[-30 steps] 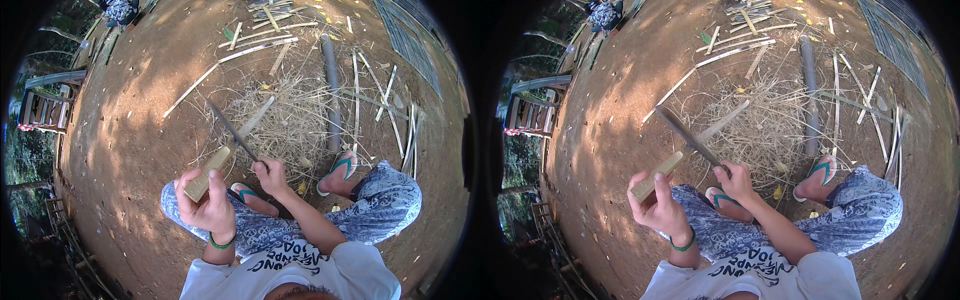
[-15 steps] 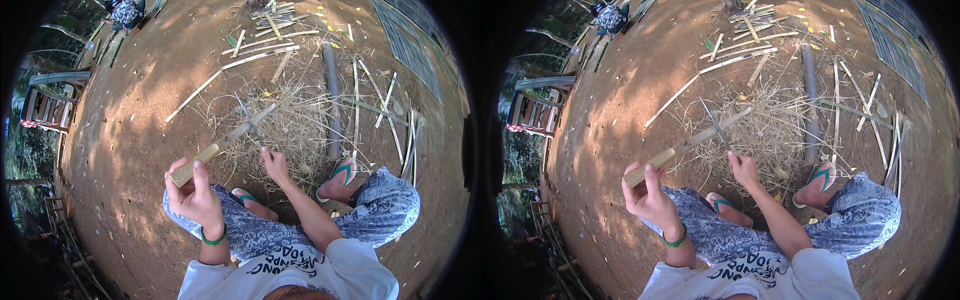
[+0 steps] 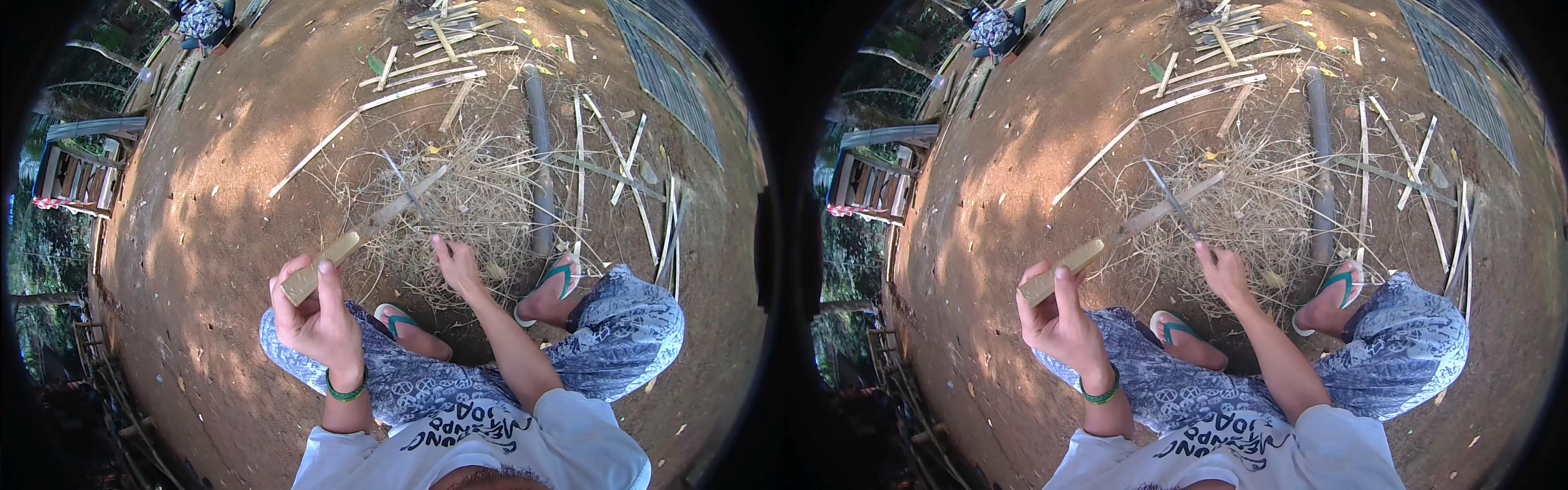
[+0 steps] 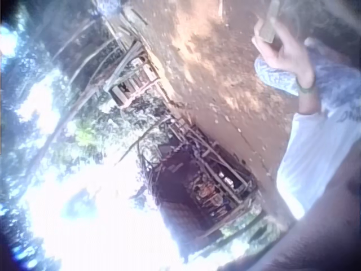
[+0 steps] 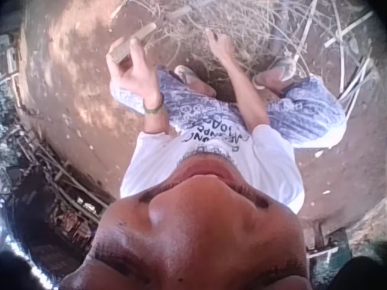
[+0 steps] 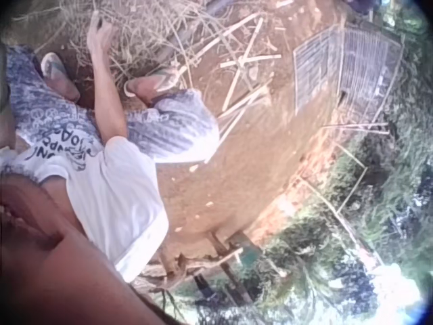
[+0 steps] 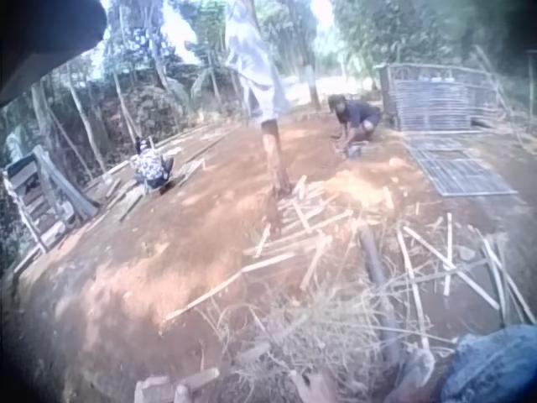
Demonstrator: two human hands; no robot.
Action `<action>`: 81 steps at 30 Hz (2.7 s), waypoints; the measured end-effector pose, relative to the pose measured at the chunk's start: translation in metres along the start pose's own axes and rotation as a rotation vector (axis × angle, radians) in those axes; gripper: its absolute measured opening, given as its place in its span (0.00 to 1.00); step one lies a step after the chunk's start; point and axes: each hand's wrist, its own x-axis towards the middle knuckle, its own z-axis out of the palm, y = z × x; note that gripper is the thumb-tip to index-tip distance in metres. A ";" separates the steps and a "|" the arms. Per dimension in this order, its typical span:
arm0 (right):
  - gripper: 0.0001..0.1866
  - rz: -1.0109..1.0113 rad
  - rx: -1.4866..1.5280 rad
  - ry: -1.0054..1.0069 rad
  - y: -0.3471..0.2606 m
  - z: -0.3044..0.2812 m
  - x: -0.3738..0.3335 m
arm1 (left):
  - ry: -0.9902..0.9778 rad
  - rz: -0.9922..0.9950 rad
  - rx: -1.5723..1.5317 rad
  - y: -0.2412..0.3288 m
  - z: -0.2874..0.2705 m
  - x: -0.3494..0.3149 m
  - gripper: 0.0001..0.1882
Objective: The person sits on the ground and uses a machete to split long bamboo poles into thin strips. They hold the bamboo vertically and strike it with the blade to separate the material, occasionally inspecting the resulting strips.
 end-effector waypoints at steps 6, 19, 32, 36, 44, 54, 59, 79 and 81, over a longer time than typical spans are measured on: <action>0.36 0.222 -0.093 0.168 0.052 0.007 0.035 | -0.061 -0.051 -0.025 -0.005 -0.005 0.012 0.09; 0.30 -0.237 0.280 -0.200 -0.133 -0.043 -0.068 | -0.238 0.280 -0.087 -0.011 0.001 0.025 0.14; 0.32 -0.430 0.049 -0.178 -0.145 -0.060 -0.077 | -0.335 0.426 -0.060 -0.027 -0.004 0.029 0.12; 0.34 -0.036 -0.011 -0.077 -0.101 -0.054 -0.039 | -0.358 0.389 -0.063 -0.030 -0.008 0.026 0.12; 0.32 -0.104 -0.002 -0.095 -0.082 -0.050 -0.028 | -0.316 0.345 -0.099 -0.031 -0.007 0.025 0.12; 0.29 -0.245 0.030 -0.177 -0.103 -0.057 -0.038 | -0.348 0.369 -0.061 -0.030 -0.012 0.023 0.13; 0.31 -0.084 -0.039 -0.103 -0.062 -0.052 -0.009 | -0.384 0.415 -0.052 -0.027 -0.012 0.023 0.13; 0.40 0.100 -0.282 -0.149 0.008 -0.063 0.054 | -0.350 0.385 -0.003 -0.035 -0.018 0.019 0.12; 0.40 -0.068 -0.190 -0.180 -0.008 -0.056 0.029 | -0.303 0.313 -0.038 -0.039 -0.024 0.014 0.11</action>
